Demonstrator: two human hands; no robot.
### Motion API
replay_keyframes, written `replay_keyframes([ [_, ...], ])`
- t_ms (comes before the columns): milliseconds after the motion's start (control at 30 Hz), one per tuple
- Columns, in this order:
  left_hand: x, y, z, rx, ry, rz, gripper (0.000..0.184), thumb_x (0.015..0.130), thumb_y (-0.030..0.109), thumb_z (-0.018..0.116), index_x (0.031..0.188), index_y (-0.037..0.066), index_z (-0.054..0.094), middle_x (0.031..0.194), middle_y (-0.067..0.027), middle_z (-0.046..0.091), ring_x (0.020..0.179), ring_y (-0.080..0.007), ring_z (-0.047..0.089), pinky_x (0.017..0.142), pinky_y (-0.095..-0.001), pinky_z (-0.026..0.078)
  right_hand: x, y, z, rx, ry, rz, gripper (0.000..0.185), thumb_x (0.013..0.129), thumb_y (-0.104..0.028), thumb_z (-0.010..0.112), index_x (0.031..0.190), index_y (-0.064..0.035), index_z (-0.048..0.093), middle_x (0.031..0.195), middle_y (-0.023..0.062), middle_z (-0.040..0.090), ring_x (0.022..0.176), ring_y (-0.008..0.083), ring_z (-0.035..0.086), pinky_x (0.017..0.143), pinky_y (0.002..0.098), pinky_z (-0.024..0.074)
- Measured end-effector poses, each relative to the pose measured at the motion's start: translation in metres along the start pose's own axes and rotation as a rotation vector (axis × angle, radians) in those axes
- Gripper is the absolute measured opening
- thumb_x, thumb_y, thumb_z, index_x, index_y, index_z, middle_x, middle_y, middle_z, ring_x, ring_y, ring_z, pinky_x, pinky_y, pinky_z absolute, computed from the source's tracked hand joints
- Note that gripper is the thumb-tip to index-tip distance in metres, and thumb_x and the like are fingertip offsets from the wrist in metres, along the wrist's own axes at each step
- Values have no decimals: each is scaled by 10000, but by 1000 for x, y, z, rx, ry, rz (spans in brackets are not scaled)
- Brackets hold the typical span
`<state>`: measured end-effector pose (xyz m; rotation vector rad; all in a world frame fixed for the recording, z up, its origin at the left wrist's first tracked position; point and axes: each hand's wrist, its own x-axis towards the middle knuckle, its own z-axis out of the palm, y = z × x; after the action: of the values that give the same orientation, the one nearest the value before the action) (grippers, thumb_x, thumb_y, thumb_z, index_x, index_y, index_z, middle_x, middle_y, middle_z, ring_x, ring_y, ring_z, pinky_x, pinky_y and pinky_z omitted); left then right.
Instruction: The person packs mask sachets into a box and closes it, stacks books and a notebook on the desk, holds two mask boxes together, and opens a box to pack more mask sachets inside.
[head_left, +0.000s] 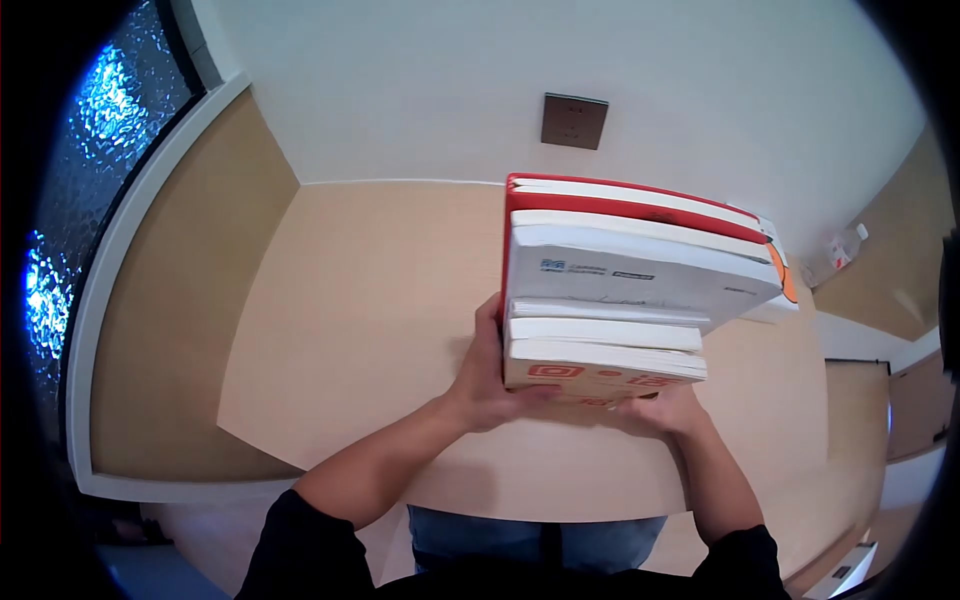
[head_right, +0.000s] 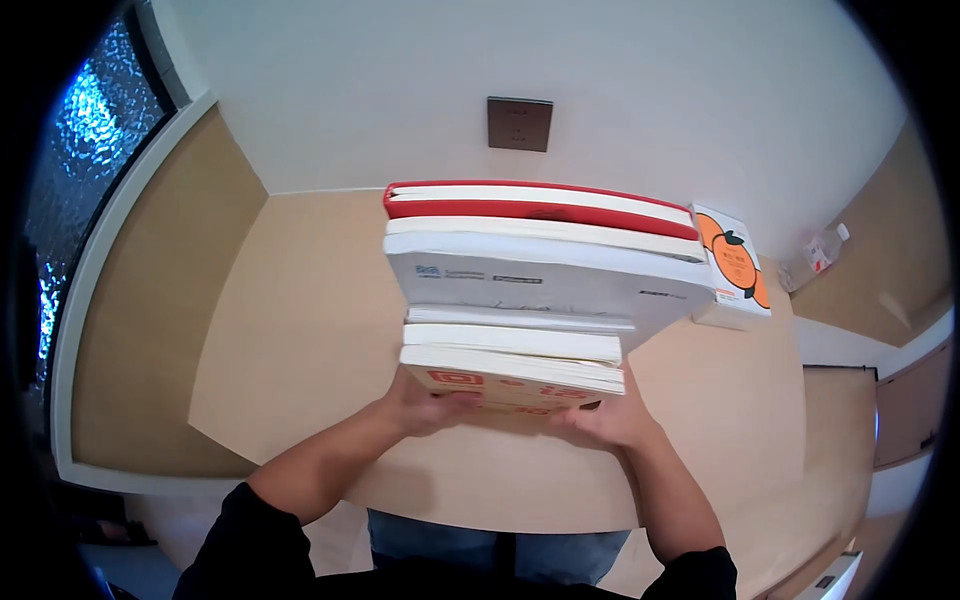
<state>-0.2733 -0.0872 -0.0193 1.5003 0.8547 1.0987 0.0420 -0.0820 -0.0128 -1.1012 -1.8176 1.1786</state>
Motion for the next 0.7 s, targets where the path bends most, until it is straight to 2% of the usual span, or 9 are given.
replay_keyframes([
  [67, 2, 7, 0, 143, 34, 92, 1163, 777, 177, 946, 1571, 36, 108, 1520, -203, 403, 1439, -312, 419, 1179, -464, 389, 6, -17, 3, -141, -13, -49, 753, 727, -263, 965, 1321, 27, 605, 1272, 138, 693, 1159, 237, 659, 995, 405, 540],
  [100, 5, 11, 0, 230, 48, 148, 1161, 776, 182, 950, 1569, 35, 115, 1518, -206, 405, 1441, -315, 419, 1177, -465, 393, 7, -21, 5, -93, 14, -17, 723, 735, -245, 957, 1308, 30, 611, 1267, 137, 695, 1148, 237, 663, 989, 405, 544],
  [167, 6, 12, 3, 95, 74, 115, 1133, 783, 200, 946, 1561, 25, 142, 1500, -217, 429, 1421, -320, 450, 1161, -461, 416, 5, -24, 10, -2, 70, 55, 664, 752, -207, 940, 1282, 36, 624, 1257, 136, 700, 1128, 238, 672, 978, 404, 551],
  [233, 8, 9, 5, -34, 87, 88, 1115, 785, 212, 945, 1556, 12, 164, 1484, -222, 448, 1405, -321, 472, 1149, -455, 431, 5, -18, 9, 34, 67, 42, 677, 765, -192, 926, 1314, 33, 600, 1253, 141, 696, 1132, 241, 672, 977, 409, 552],
  [333, 12, 14, 7, -34, 136, 162, 1043, 811, 264, 928, 1531, -20, 229, 1438, -231, 502, 1359, -313, 527, 1124, -437, 457, 6, -20, 10, 97, 81, 61, 748, 786, -190, 904, 1396, 23, 527, 1275, 150, 674, 1165, 242, 659, 1000, 412, 544],
  [433, 13, 30, 10, -32, 204, 91, 976, 830, 311, 911, 1496, -50, 295, 1382, -235, 563, 1291, -296, 590, 1083, -414, 491, 2, -25, 20, 219, 157, 21, 824, 824, -229, 863, 1482, 9, 427, 1320, 157, 639, 1208, 244, 639, 1029, 410, 531],
  [467, 12, 40, 13, -39, 249, 83, 901, 878, 368, 869, 1449, -81, 337, 1312, -234, 622, 1200, -279, 652, 1026, -392, 527, 4, -28, 25, 266, 191, -13, 845, 840, -247, 846, 1508, 4, 393, 1336, 160, 626, 1222, 244, 632, 1038, 409, 528],
  [600, 8, 45, 14, -124, 326, -128, 840, 962, 446, 768, 1405, -123, 338, 1224, -240, 670, 1106, -254, 697, 947, -351, 558, 10, -58, 35, 358, 227, 146, 812, 901, -346, 751, 1518, 27, 377, 1347, 166, 617, 1212, 230, 637, 1031, 389, 532],
  [700, 9, 35, 7, -171, 316, -184, 730, 988, 418, 736, 1359, -124, 418, 1180, -232, 698, 1065, -242, 715, 935, -340, 561, 12, -61, 35, 319, 213, 296, 773, 907, -330, 739, 1495, 46, 407, 1321, 184, 632, 1177, 234, 661, 1009, 392, 551],
])
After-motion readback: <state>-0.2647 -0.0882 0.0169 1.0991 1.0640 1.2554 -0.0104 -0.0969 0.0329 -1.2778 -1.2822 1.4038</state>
